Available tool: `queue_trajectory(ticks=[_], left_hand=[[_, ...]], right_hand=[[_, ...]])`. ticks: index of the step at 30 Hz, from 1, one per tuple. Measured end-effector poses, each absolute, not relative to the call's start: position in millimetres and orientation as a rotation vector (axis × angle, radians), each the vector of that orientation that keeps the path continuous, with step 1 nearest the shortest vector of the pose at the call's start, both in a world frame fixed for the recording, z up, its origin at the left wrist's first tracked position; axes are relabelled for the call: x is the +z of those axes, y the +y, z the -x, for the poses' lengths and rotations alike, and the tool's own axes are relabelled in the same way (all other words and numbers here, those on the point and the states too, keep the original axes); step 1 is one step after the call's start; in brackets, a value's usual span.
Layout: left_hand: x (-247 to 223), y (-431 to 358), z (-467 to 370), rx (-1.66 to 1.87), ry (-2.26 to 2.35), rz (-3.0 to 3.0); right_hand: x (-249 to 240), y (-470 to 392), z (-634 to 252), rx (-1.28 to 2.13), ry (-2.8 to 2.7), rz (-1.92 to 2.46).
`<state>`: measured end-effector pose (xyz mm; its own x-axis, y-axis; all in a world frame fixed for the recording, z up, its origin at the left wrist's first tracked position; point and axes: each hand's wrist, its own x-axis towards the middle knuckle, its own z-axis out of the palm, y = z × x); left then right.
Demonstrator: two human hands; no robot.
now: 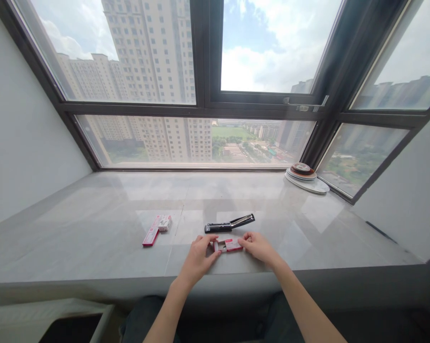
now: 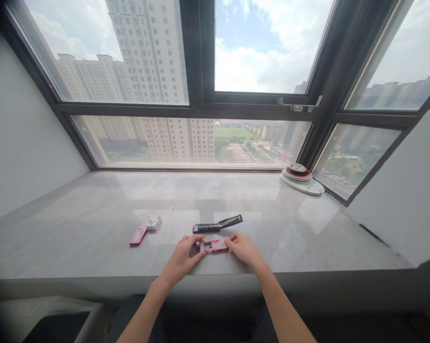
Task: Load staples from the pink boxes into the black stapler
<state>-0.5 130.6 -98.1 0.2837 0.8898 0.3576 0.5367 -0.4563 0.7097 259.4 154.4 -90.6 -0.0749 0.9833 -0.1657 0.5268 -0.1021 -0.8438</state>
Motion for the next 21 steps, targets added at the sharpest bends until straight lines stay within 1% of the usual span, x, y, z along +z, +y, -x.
queue_trajectory(ticks=[2,5,9,15,21], left_hand=[[-98,129,0,1.034,1.292,-2.090],[-97,128,-1,1.016,1.318,-2.081],[-94,128,0,1.003,1.328,-2.097],[-86,126,1,0.989,1.327,-2.114],[-85,125,2,1.001,1.327,-2.098]], right_hand=[[-82,152,-259,0.887,-1.736,1.658],[-60,154,-240,0.558,-2.101,1.543],[-35,170,-200,0.314,-2.547,1.468],[-31,191,-166,0.269,-2.686,1.450],[-34,182,-185,0.260,-2.794,1.315]])
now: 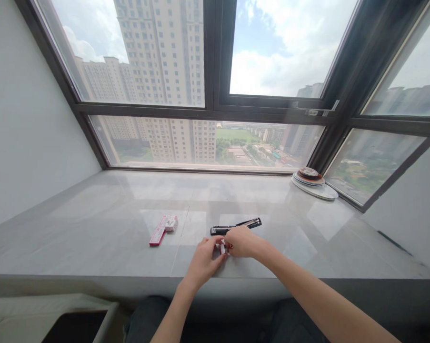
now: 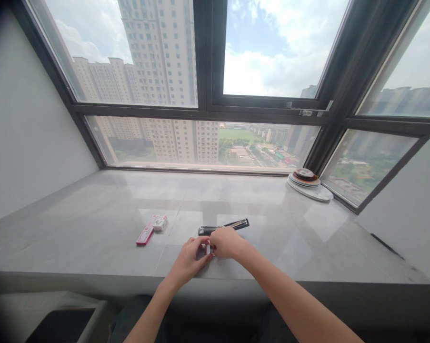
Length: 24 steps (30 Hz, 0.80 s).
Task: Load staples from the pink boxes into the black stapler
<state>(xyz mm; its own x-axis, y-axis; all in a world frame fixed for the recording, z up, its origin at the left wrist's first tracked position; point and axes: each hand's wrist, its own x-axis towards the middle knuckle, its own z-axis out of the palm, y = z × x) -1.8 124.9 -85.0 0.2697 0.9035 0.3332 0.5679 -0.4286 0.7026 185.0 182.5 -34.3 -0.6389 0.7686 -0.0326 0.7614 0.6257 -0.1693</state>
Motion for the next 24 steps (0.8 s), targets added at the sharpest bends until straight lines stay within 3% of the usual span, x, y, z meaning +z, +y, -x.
queue_trajectory(ticks=[14,24], left_hand=[[-90,128,2,1.097,1.407,-2.080],[-95,134,-20,1.079,1.504,-1.975]], right_hand=[[-81,145,-265,0.658,-1.941,1.373],[-72,133,-244,0.642,-2.024,1.382]])
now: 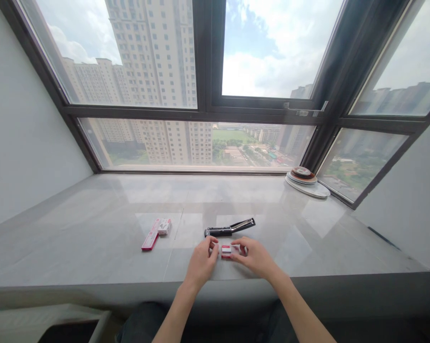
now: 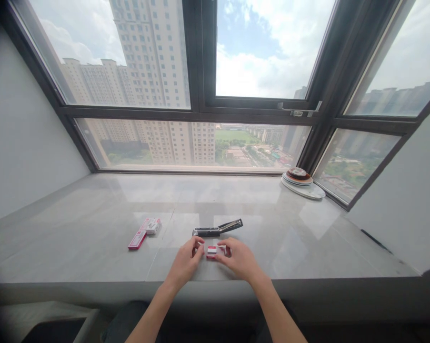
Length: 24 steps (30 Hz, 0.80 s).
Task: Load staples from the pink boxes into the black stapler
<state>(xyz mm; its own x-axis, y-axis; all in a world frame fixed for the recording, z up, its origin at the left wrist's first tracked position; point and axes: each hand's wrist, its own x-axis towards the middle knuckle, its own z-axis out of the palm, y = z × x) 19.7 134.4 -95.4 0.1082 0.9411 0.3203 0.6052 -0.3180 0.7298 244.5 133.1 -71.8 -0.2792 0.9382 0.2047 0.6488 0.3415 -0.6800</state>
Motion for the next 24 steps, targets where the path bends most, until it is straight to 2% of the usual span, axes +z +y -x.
queue_trajectory(ticks=[3,8,13,24], left_hand=[[-89,153,-4,1.133,1.664,-2.023],[-81,179,9,0.917,1.698,-2.146],[-92,163,5,0.898,1.628,-2.167],[-93,151,6,0.906,1.624,-2.146]], right_hand=[[-66,138,-236,0.626,-2.067,1.398],[-63,153,-218,0.599,-2.162,1.361],[-59,170,-207,0.498,-2.151,1.287],[-60,180,-200,0.528,-2.269,1.236]])
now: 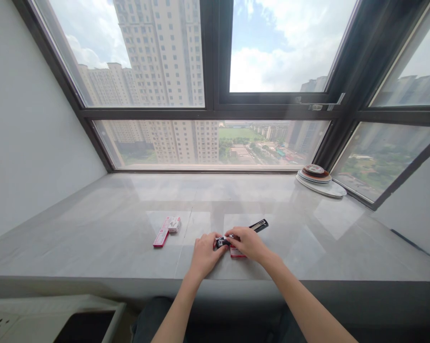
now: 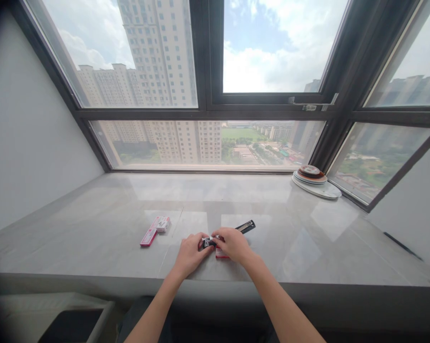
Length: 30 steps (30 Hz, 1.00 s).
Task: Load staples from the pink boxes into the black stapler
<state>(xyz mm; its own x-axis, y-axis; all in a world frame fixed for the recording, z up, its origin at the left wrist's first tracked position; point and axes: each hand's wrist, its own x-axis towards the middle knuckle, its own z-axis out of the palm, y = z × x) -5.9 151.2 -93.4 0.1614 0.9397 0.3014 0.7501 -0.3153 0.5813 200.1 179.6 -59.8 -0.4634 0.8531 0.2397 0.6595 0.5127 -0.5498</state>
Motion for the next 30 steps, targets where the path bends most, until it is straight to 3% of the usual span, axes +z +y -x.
queue_trajectory(ticks=[8,13,21,24,30], left_hand=[[-92,150,6,0.883,1.643,-2.119],[-93,150,6,0.883,1.644,-2.116],[-95,152,6,0.868,1.631,-2.103],[-94,153,6,0.870,1.632,-2.099],[-96,153,9,0.873,1.617,-2.104]], right_hand=[[-56,166,-197,0.417,-2.110,1.527],[-62,149,-202,0.642,-2.050,1.356],[-75,157,-286,1.179,-1.362,1.497],[-55,174,-277,1.240,-1.453,1.287],[-28,202,-223,0.919,-1.959,1.203]])
